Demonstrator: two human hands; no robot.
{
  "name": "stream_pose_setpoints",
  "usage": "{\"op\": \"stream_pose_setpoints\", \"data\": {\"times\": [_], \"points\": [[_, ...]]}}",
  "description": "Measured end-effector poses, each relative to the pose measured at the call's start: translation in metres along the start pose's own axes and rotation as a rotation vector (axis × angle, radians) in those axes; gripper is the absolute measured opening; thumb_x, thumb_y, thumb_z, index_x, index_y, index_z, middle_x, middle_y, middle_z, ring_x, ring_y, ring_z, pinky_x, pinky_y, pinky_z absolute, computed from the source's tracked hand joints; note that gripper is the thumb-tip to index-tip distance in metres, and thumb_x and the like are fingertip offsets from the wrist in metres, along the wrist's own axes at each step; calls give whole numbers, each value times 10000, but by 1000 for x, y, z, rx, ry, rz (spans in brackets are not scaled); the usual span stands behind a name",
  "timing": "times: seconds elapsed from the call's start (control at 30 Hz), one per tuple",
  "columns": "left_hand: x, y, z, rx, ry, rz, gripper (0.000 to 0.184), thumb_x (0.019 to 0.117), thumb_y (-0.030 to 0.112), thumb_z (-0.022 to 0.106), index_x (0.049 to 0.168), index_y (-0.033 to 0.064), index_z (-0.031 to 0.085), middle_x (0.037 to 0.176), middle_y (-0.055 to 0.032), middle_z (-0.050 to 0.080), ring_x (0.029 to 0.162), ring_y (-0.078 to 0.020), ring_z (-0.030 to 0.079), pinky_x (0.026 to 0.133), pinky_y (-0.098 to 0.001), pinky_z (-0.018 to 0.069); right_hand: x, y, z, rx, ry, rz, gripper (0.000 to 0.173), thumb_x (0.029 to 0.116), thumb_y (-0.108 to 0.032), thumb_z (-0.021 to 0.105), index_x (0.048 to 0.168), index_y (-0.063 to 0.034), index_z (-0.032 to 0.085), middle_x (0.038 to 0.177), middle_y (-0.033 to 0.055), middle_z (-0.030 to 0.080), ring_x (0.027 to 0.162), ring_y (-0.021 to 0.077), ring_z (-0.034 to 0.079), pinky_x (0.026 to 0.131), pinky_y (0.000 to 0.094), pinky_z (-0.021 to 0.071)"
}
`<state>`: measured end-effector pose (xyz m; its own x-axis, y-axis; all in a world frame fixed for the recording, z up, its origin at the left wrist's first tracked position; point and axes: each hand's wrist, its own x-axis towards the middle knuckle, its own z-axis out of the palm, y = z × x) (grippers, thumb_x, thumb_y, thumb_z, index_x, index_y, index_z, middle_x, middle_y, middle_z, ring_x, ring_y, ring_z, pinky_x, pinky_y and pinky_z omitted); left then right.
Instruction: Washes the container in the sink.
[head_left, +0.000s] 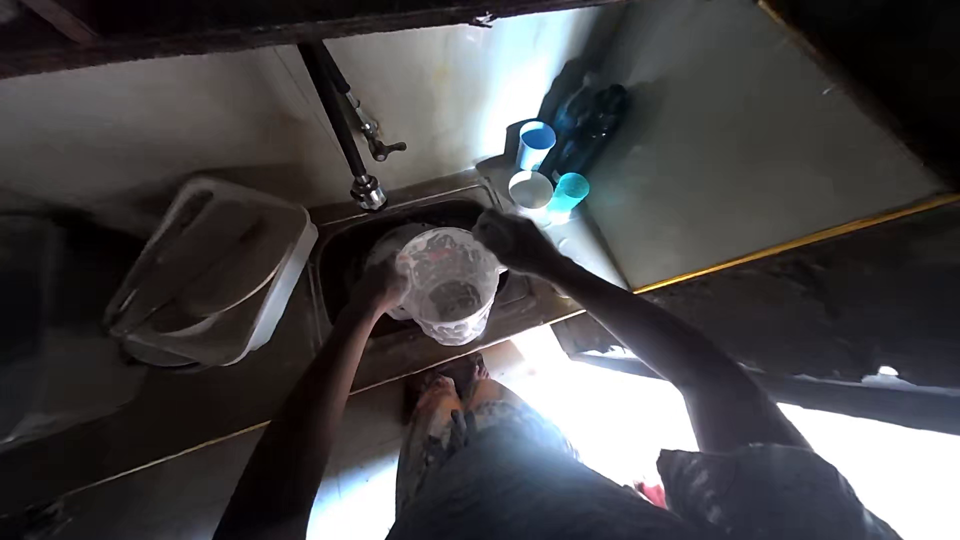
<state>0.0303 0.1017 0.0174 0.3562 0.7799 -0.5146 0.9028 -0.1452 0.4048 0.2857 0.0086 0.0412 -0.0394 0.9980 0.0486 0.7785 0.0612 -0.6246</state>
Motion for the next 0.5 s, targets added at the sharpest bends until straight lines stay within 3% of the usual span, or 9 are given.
{"op": "stream_pose_setpoints", "data": {"times": [0.07, 0.17, 0.2, 0.27, 0.33, 0.37, 0.4, 0.43, 0.5], "points": [[0, -1, -6, -7, -2, -9, 478, 1038, 183, 562, 1484, 39, 464, 1294, -315, 602, 1215, -491, 583, 994, -688, 442, -6, 12, 28, -127, -17, -213, 310, 1043, -217, 531, 1166, -9, 725, 1286, 180, 670, 1246, 341, 606, 1080, 462, 472], [-1, -4, -11, -30, 17, 27, 414, 1044, 175, 555, 1436, 44, 528, 1290, -303, 616, 1214, -486, 585, 999, -694, 427, -17, 9, 16, -141, -280, -143, 438, 1101, -303, 427, 1442, -68, 568, 1540, 83, 517, 1417, 279, 475, 1157, 446, 401], [7, -8, -10, -3, 1, 40, 421, 1044, 187, 554, 1446, 65, 522, 1303, -287, 616, 1229, -472, 582, 1017, -689, 424, -20, 8, 8, -169, -350, -181, 445, 1095, -278, 406, 1454, -59, 554, 1558, 79, 502, 1437, 275, 456, 1169, 447, 381], [22, -16, -5, 64, -3, 67, 474, 1035, 216, 576, 1475, 63, 493, 1312, -280, 616, 1241, -470, 578, 1036, -698, 406, -21, 2, -9, -270, -468, -277, 471, 1027, -202, 486, 1474, -68, 546, 1543, 109, 521, 1417, 309, 487, 1135, 476, 410], [23, -13, -2, 80, 8, 83, 499, 1018, 217, 593, 1479, 60, 485, 1279, -288, 627, 1209, -477, 595, 1007, -712, 424, -16, -10, -24, -355, -620, -210, 697, 893, -165, 688, 1549, -178, 451, 1402, 119, 606, 1244, 334, 592, 960, 517, 520], [21, -8, -2, 79, 1, 79, 518, 1019, 214, 586, 1500, 65, 464, 1278, -293, 625, 1206, -482, 596, 997, -712, 430, -13, -13, -27, -393, -678, -184, 732, 856, -158, 727, 1535, -187, 456, 1301, 135, 636, 1167, 351, 618, 883, 533, 537], [18, -3, -2, 79, -5, 69, 539, 1020, 216, 573, 1526, 85, 439, 1284, -290, 624, 1206, -479, 597, 990, -705, 438, -11, -15, -27, -442, -732, -182, 653, 858, -138, 728, 1474, -182, 513, 1261, 126, 647, 1145, 354, 621, 849, 537, 542], [15, 4, -2, 85, -9, 55, 551, 1022, 219, 559, 1545, 114, 420, 1280, -286, 627, 1193, -475, 606, 973, -694, 453, -9, -15, -24, -494, -770, -209, 527, 866, -108, 712, 1375, -172, 595, 1284, 97, 653, 1163, 348, 613, 842, 537, 542], [10, 12, -3, 103, -10, 26, 551, 1029, 230, 548, 1554, 139, 406, 1276, -291, 624, 1178, -482, 610, 949, -693, 462, -9, -9, -18, -558, -787, -312, 427, 866, -102, 698, 1287, -172, 684, 1348, 69, 650, 1200, 340, 602, 865, 524, 536]]}}
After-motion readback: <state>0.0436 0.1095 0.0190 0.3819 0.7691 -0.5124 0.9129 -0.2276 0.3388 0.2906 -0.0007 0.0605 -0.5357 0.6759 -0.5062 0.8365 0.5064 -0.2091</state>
